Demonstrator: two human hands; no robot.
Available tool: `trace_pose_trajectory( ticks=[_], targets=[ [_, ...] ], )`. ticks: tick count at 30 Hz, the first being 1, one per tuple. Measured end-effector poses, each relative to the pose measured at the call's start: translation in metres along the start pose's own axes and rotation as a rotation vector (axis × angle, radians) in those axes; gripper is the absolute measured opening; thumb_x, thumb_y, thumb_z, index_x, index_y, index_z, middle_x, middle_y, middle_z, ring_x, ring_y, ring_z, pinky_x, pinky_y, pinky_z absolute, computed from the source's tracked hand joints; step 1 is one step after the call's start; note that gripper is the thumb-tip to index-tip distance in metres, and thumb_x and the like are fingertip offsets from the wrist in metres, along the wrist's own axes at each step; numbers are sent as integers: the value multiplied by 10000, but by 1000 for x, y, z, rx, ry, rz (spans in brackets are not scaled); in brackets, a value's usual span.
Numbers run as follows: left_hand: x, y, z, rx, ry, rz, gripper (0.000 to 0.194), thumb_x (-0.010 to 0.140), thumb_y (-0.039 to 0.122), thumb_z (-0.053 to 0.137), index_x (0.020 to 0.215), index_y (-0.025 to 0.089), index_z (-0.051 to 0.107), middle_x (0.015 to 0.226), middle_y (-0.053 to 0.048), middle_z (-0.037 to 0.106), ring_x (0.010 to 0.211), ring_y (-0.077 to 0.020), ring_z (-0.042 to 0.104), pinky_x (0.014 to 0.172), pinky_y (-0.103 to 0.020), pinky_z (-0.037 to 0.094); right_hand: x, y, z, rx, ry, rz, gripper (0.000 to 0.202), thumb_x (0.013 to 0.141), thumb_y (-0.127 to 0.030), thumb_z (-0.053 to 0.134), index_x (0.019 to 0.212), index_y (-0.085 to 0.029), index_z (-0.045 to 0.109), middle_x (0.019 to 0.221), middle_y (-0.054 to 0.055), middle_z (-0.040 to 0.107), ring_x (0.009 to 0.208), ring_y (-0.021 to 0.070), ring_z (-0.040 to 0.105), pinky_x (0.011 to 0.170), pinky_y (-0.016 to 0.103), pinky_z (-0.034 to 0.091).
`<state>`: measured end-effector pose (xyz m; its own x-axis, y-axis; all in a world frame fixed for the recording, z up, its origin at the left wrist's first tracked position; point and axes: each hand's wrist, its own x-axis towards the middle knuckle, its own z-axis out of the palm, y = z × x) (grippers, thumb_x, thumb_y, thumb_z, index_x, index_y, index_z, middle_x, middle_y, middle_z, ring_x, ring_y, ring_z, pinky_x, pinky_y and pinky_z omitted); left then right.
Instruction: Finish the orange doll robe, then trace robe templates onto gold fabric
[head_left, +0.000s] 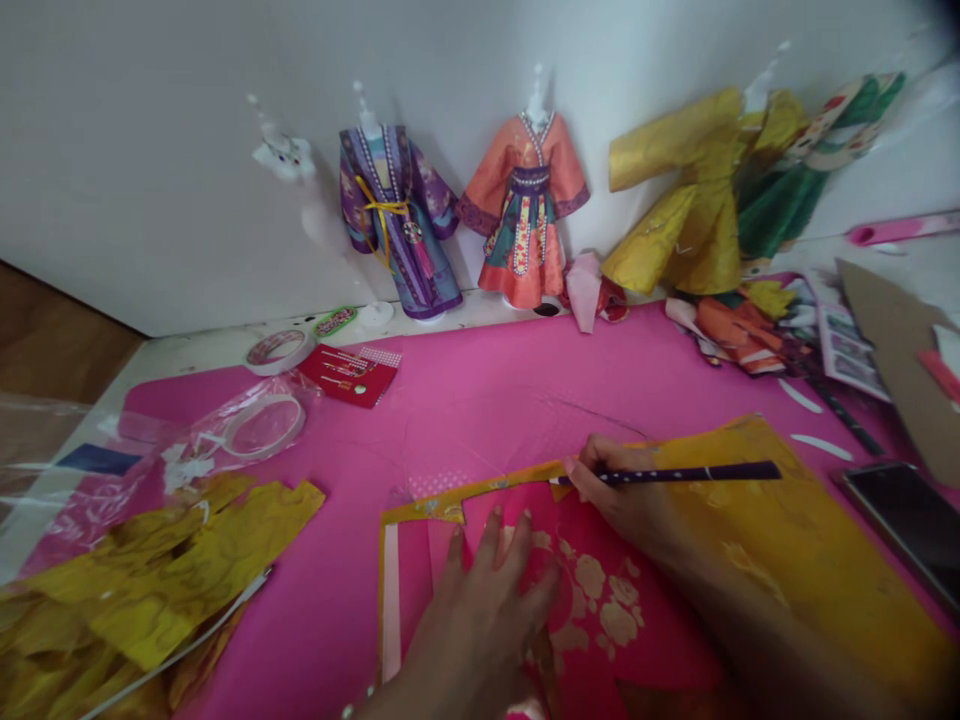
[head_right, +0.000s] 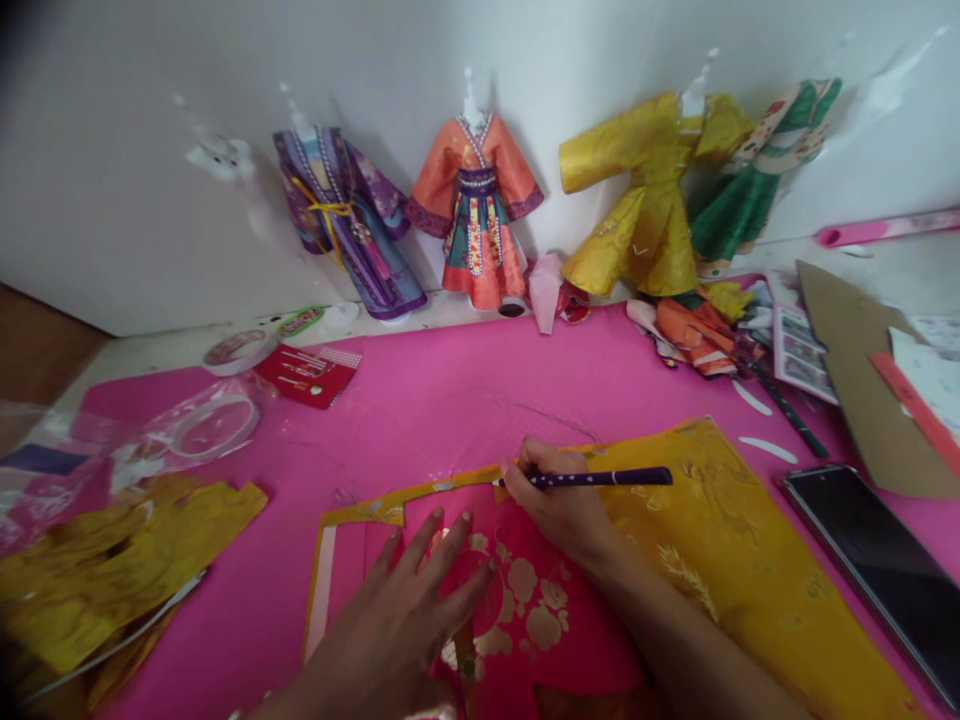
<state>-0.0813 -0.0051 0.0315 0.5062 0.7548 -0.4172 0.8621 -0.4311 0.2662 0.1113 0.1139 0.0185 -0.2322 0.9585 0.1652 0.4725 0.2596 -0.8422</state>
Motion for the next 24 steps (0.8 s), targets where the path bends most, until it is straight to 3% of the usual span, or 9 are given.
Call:
trace_pose_trajectory(
  ticks=[17,24],
  targets=[
    [0,-1,-5,-36,-9,-9,938,752,693,695,1540,333,335,1651,-150,212,1487,-472,170,1104,-731,279,1,1,-1,39,-14,15,308,822,-293,546,566,-229,388,478,-51,421,450,101,364,460,249,273],
    [2,7,-25,-50,-119,-47,955,734,590,780,1540,326,340,1640,-161,225,1485,-471,166,1107,-733,269,0,1,0,108,-10,71,305,811,-314,557,564,-230,399,486,-49,430,468,106,380,468,243,295]
  ],
)
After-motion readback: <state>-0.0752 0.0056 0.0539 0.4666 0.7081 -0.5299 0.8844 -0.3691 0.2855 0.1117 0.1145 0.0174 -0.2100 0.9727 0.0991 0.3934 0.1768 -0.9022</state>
